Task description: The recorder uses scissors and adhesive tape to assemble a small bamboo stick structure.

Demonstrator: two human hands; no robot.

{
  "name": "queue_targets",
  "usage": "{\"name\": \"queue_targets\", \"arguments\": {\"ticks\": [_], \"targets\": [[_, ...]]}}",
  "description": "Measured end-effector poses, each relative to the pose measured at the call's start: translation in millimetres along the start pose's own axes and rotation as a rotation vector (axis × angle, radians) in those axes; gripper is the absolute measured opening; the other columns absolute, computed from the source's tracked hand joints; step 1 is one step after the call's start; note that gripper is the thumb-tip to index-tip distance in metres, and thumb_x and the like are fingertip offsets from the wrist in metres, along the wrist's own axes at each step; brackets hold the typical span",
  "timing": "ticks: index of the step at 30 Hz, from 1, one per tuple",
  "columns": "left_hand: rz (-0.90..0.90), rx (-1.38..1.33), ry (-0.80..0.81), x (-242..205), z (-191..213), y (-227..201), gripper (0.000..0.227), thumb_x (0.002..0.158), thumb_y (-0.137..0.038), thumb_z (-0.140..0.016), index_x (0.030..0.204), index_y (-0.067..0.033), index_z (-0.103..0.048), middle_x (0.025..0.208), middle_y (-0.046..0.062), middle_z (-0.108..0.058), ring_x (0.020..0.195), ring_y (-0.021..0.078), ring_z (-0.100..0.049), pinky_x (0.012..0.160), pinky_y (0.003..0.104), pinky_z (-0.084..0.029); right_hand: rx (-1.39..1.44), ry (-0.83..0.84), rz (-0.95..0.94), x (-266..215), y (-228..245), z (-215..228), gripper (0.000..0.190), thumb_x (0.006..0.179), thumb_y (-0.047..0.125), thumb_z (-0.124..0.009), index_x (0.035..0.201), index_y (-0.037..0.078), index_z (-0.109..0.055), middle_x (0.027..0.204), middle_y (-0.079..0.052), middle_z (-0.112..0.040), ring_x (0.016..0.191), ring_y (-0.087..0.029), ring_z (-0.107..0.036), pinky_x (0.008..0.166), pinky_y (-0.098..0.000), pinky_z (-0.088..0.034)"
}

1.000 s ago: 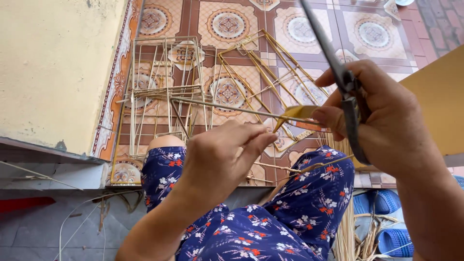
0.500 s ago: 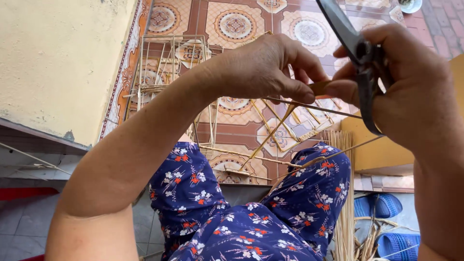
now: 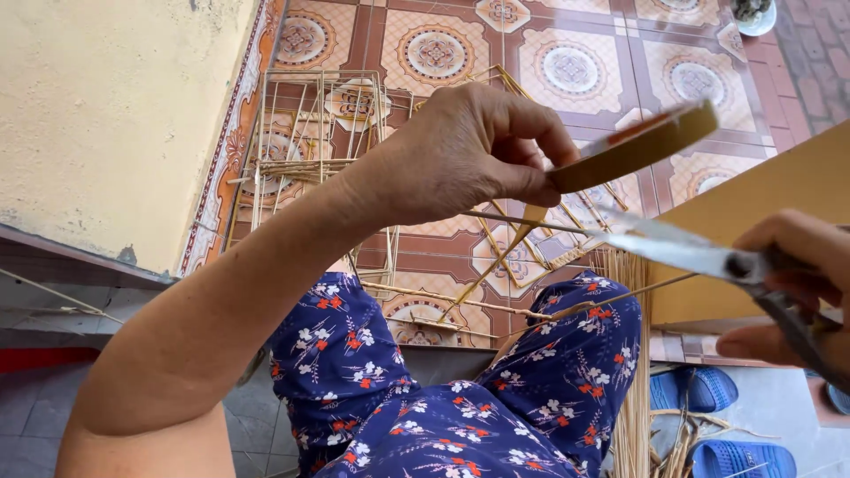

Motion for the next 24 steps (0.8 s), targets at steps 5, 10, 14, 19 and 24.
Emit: {"name": "queue_targets", "arguments": {"ticks": [5,10,14,19,24], "targets": [[-0.027,-0.093,0.007,0,-2,-6,0.015,0.094,-0.007,-0.076,0.109,-0.0093,-0.076,0.085,-0.004,-0.078,0.081,0.0000,-0.073,0.076,0.020,-0.060,-0.147,0.175,-0.169,21,48,6,0.080,0.045,0.038,-0.108,0.107,0.016,-0.062,0.063,-0.003,-0.050,0.052,-0.014,-0.047,0.054,-0.0315,-0.036],[-0.116,-0.054,0.008,-4,-3,-9,0.016,0.094,-0.008,-0.080,0.110,-0.0088,-0.076,0.085,-0.003,-0.075,0.079,0.0012,-0.069,0.073,0.020,-0.058,-0.285,0.316,-0.319,51,116,22,0.076,0.048,0.039,-0.106,0.109,0.020,-0.065,0.060,-0.005,-0.049,0.055,-0.016,-0.046,0.060,-0.0335,-0.038],[-0.132,0.017,0.003,-9,-1,-18,0.017,0.093,-0.009,-0.081,0.109,-0.0100,-0.076,0.083,-0.005,-0.077,0.076,0.0006,-0.071,0.070,0.020,-0.058,-0.322,0.321,-0.342,67,143,25,0.075,0.048,0.045,-0.103,0.112,0.023,-0.071,0.061,-0.004,-0.052,0.055,-0.016,-0.051,0.057,-0.0330,-0.046],[-0.218,0.030,-0.032,-10,0,-11,0.018,0.094,-0.008,-0.082,0.110,-0.0100,-0.076,0.087,-0.003,-0.076,0.081,0.0013,-0.071,0.074,0.021,-0.060,-0.479,0.367,-0.368,70,164,25,0.074,0.050,0.053,-0.096,0.112,0.021,-0.069,0.064,-0.002,-0.054,0.055,-0.014,-0.056,0.058,-0.0311,-0.047],[-0.247,0.099,-0.072,-6,-3,-8,0.018,0.092,-0.009,-0.081,0.109,-0.0112,-0.075,0.087,-0.003,-0.077,0.081,0.0010,-0.073,0.075,0.021,-0.062,-0.467,0.305,-0.367,66,154,25,0.074,0.048,0.054,-0.094,0.111,0.021,-0.074,0.063,-0.001,-0.055,0.056,-0.015,-0.057,0.058,-0.0311,-0.049]]}}
Point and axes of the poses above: each hand's wrist, its own x-axis towards the middle knuckle, its own z-axis out of the back of the hand, y = z × x, the point moved 2 cm from there along x, towards the middle knuckle
